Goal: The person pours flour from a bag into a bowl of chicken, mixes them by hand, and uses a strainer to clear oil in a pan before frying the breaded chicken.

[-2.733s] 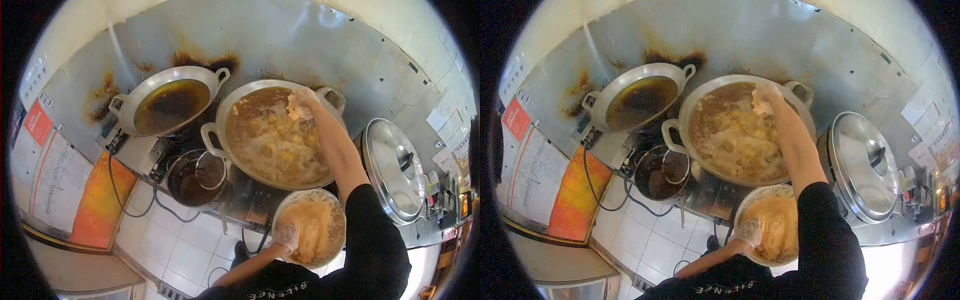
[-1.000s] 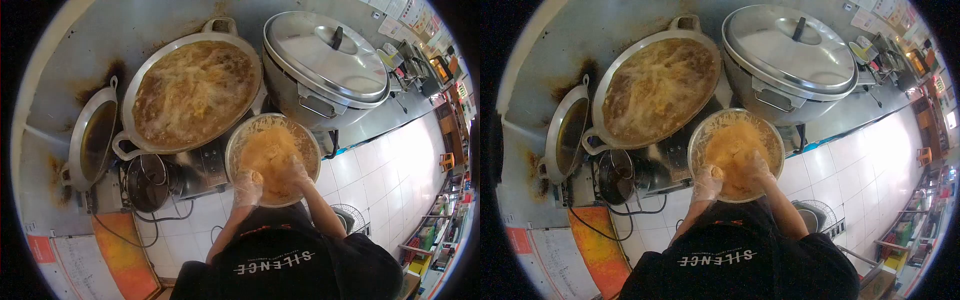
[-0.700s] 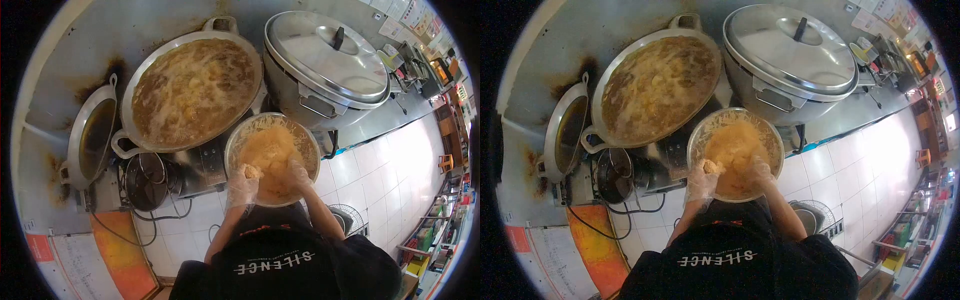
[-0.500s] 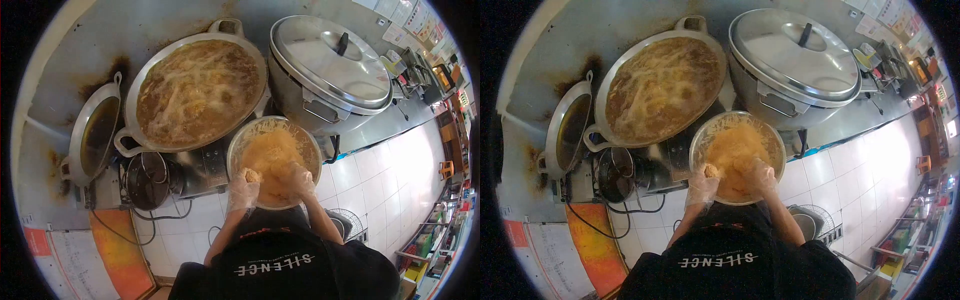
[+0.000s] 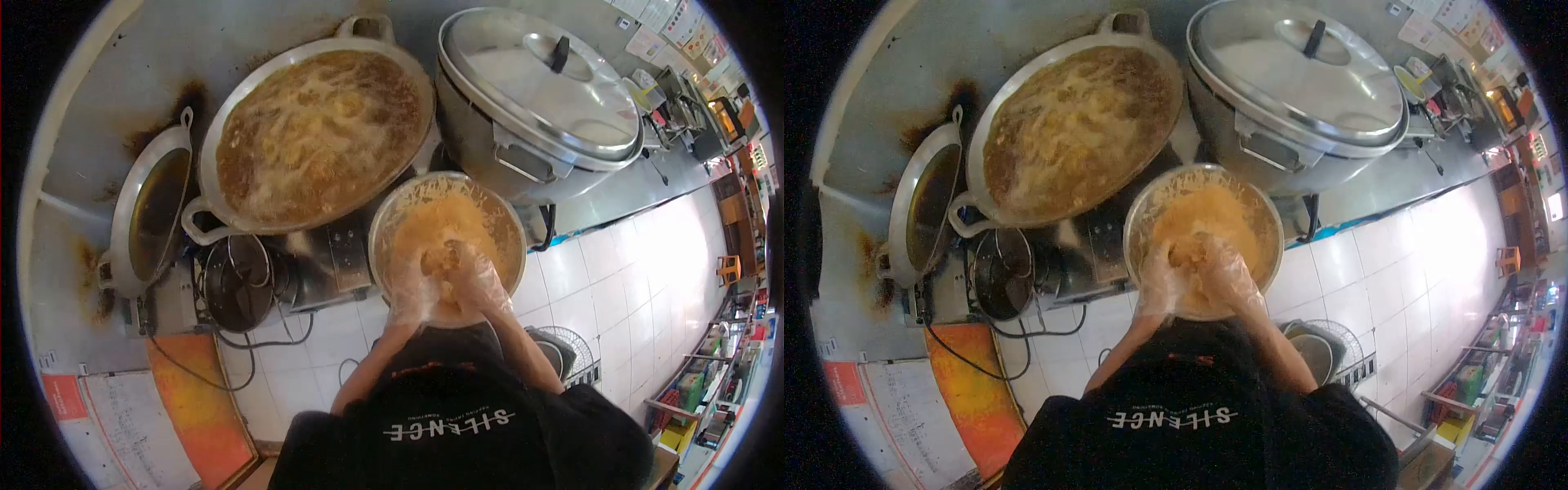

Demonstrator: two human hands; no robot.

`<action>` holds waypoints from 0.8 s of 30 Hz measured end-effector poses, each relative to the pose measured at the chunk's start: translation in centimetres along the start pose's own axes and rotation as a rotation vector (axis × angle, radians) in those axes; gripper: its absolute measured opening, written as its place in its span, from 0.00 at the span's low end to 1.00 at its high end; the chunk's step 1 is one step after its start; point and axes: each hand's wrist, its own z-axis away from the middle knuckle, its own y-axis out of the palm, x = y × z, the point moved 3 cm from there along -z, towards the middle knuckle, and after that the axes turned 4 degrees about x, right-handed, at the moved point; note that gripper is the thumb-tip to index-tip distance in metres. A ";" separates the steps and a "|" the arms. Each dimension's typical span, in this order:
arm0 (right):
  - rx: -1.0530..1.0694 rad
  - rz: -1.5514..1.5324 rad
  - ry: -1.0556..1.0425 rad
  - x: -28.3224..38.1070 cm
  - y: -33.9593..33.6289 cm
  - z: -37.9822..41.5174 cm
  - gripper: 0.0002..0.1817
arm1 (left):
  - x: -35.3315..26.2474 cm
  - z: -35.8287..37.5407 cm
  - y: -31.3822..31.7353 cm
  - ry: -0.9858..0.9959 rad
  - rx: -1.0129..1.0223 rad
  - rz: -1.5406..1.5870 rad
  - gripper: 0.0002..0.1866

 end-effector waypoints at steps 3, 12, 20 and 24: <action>0.114 -0.056 -0.032 0.0 -0.4 -1.5 0.30 | 2.4 -1.3 1.8 0.031 0.056 0.128 0.35; 0.320 0.139 -0.177 -6.3 1.4 -2.3 0.18 | 2.8 -0.1 1.4 -0.124 -0.020 0.220 0.44; 0.071 0.143 -0.261 -5.3 -2.4 -0.3 0.16 | 3.1 -4.3 -0.3 0.107 0.056 -0.061 0.27; 0.071 0.126 -0.230 -1.1 -7.3 0.4 0.17 | 2.8 -6.8 3.1 0.411 0.116 -0.327 0.26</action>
